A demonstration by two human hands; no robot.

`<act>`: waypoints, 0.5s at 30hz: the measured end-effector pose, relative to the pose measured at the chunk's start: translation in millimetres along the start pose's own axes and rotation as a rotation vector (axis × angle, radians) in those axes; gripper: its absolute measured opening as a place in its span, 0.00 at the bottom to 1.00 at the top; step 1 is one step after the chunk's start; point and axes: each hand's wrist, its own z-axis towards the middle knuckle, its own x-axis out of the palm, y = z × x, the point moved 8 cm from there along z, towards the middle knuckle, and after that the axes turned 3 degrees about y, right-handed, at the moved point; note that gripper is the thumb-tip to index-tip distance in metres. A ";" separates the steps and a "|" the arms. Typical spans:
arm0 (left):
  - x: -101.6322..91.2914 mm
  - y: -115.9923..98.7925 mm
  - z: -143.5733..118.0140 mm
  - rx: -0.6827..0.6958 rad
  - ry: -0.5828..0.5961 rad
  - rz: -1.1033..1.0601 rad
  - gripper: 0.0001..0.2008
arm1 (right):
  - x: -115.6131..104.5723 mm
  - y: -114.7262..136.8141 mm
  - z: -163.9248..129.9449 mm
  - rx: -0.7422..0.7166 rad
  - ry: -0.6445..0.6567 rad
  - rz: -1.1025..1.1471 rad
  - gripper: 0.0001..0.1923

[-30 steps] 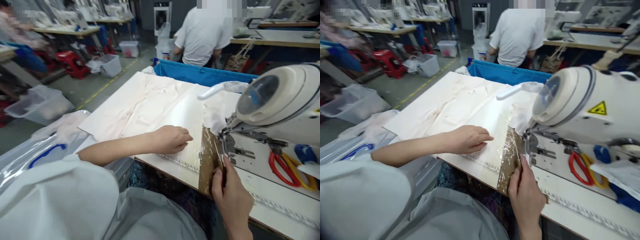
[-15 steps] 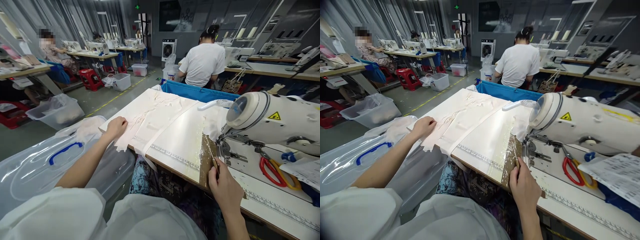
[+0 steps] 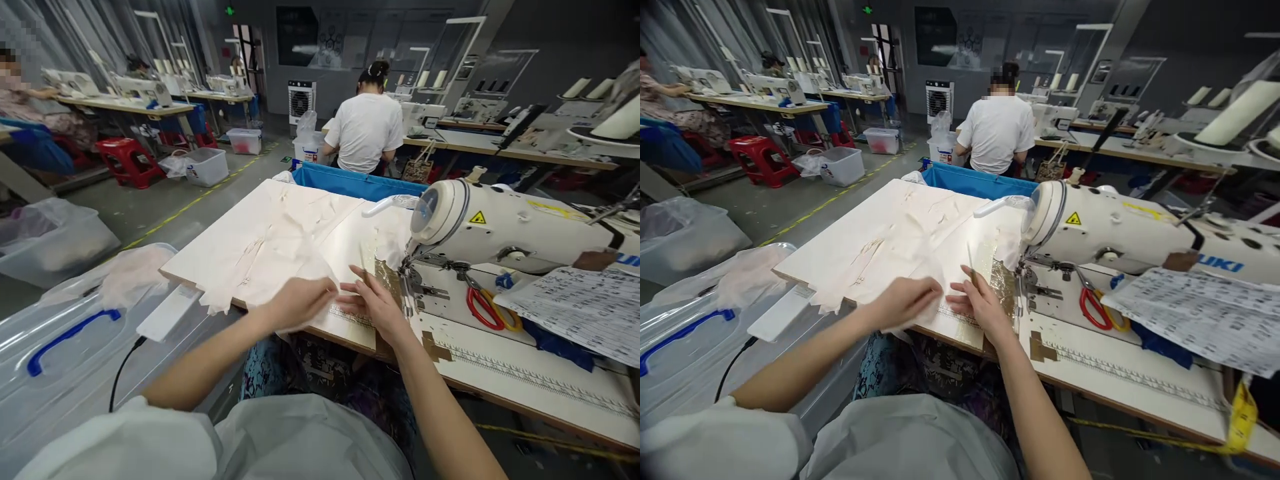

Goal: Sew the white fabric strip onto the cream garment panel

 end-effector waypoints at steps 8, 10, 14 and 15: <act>73.6 -101.9 8.6 0.509 0.217 -0.029 0.08 | 10.7 4.9 30.6 0.050 0.031 0.057 0.15; 55.0 -91.2 6.1 0.532 0.149 -0.126 0.09 | 2.4 13.7 24.5 0.025 0.010 0.060 0.16; -5.6 -14.6 13.5 0.209 -0.198 -0.050 0.14 | -29.2 23.0 -8.3 -0.026 -0.096 0.057 0.17; -14.9 5.1 16.6 0.118 -0.248 0.036 0.14 | -38.9 21.1 -21.8 -0.030 -0.126 0.045 0.17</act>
